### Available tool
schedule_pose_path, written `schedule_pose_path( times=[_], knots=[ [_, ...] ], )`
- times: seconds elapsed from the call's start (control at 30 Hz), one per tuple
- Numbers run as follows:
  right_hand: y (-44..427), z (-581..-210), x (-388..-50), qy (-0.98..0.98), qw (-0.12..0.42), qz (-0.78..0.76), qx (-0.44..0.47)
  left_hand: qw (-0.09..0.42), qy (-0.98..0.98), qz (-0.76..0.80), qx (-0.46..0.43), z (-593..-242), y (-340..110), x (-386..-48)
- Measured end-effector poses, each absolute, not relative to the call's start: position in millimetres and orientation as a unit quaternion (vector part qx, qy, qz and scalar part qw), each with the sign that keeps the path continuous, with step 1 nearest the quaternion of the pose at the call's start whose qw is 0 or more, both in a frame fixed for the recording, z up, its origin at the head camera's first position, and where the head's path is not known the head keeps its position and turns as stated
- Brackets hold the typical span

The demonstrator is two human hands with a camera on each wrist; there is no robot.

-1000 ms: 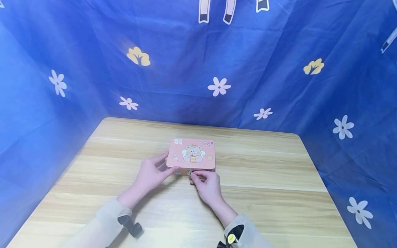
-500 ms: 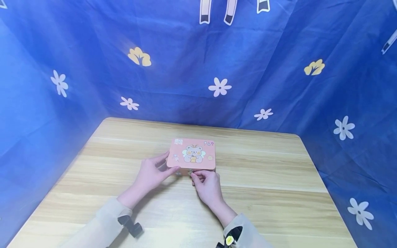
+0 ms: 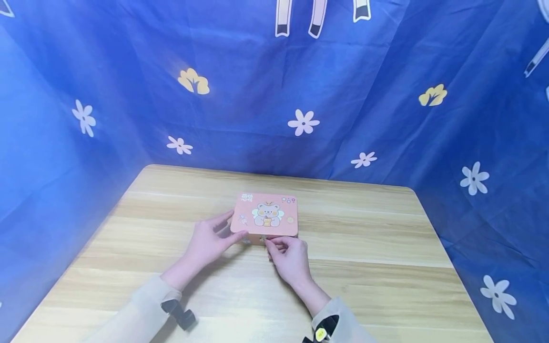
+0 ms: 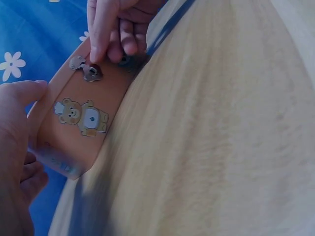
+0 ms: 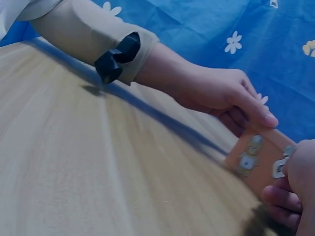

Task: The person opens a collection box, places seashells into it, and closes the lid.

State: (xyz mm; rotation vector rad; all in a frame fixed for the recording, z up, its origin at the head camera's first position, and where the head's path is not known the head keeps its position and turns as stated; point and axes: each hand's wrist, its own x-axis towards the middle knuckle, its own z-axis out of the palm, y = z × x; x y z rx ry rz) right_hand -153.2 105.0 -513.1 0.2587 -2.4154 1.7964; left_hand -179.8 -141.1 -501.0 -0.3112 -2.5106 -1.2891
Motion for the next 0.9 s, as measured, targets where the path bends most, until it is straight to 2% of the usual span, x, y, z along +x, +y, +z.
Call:
schedule_pose_path(
  times=[0.27, 0.5, 0.73, 0.9],
  knots=[
    [123, -492, -158, -0.778, 0.072, 0.615, 0.108, 0.23, -0.855, -0.445, -0.136, -488, -146, -182],
    [144, -476, -171, -0.79, 0.124, 0.591, 0.105, 0.278, -0.84, -0.43, -0.178, -470, -143, -185],
    [164, -463, -189, -0.82, 0.139, 0.542, 0.119, 0.276, -0.861, -0.398, -0.158, -456, -144, -185],
    [175, -455, -197, -0.849, 0.163, 0.483, 0.141, 0.23, -0.894, -0.346, -0.168, -446, -142, -185]
  ],
)
